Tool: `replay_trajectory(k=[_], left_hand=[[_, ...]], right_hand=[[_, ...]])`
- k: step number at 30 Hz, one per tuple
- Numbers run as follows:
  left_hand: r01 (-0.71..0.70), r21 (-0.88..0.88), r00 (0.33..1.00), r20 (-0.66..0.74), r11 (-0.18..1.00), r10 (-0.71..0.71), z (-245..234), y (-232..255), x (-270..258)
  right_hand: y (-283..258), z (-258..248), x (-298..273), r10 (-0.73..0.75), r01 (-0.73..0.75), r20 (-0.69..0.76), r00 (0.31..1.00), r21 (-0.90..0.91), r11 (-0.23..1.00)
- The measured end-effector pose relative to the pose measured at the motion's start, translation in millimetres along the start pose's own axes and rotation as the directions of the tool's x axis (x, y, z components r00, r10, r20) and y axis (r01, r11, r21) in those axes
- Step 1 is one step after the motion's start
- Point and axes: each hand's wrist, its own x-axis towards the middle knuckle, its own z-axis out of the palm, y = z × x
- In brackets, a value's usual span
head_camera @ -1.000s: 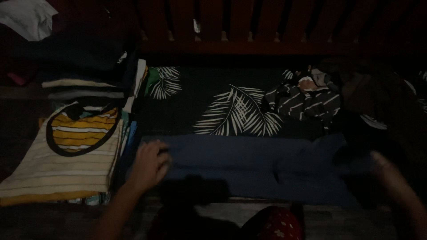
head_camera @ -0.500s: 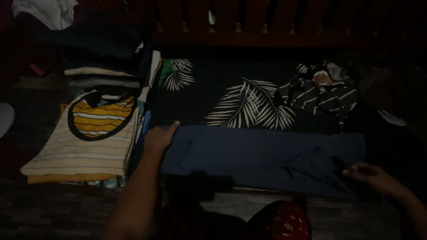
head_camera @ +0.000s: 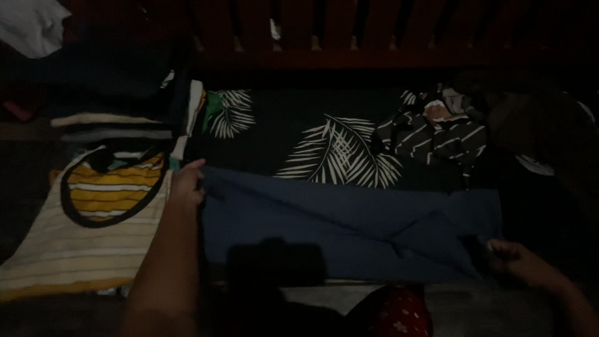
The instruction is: The person folds several garments one by one on a dark patterned surface. They smooth and fold a yellow shirt, a striped shirt, a blue shirt, and a brown shirt, placing each folded item into a growing stack on the left.
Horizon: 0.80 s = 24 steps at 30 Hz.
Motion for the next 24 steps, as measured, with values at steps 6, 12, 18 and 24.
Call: replay_trajectory(k=[6, 12, 18, 24], left_hand=[[0.097, 0.362, 0.983, 0.112, 0.927, -0.146, 10.2, -11.3, -19.5], [-0.065, 0.381, 0.952, 0.299, 0.922, -0.056, -26.6, 5.3, -24.3], [-0.150, 0.886, 0.982, 0.187, 0.438, -0.041, -56.0, -6.9, -3.3], [-0.610, 0.786, 0.611, 0.546, -0.099, 0.573, 42.5, -56.6, -73.1]], right_hand=[[14.4, 0.1, -6.4, -0.049, 0.049, -0.044, 0.998, 0.008, 0.999], [-1.7, 5.6, -23.6, 0.098, -0.092, -0.096, 0.991, 0.064, 0.994], [10.7, 4.9, -20.4, 0.149, -0.143, -0.126, 0.981, 0.051, 0.988], [31.9, -4.4, -19.6, 0.233, -0.231, -0.151, 0.961, 0.031, 0.972]])
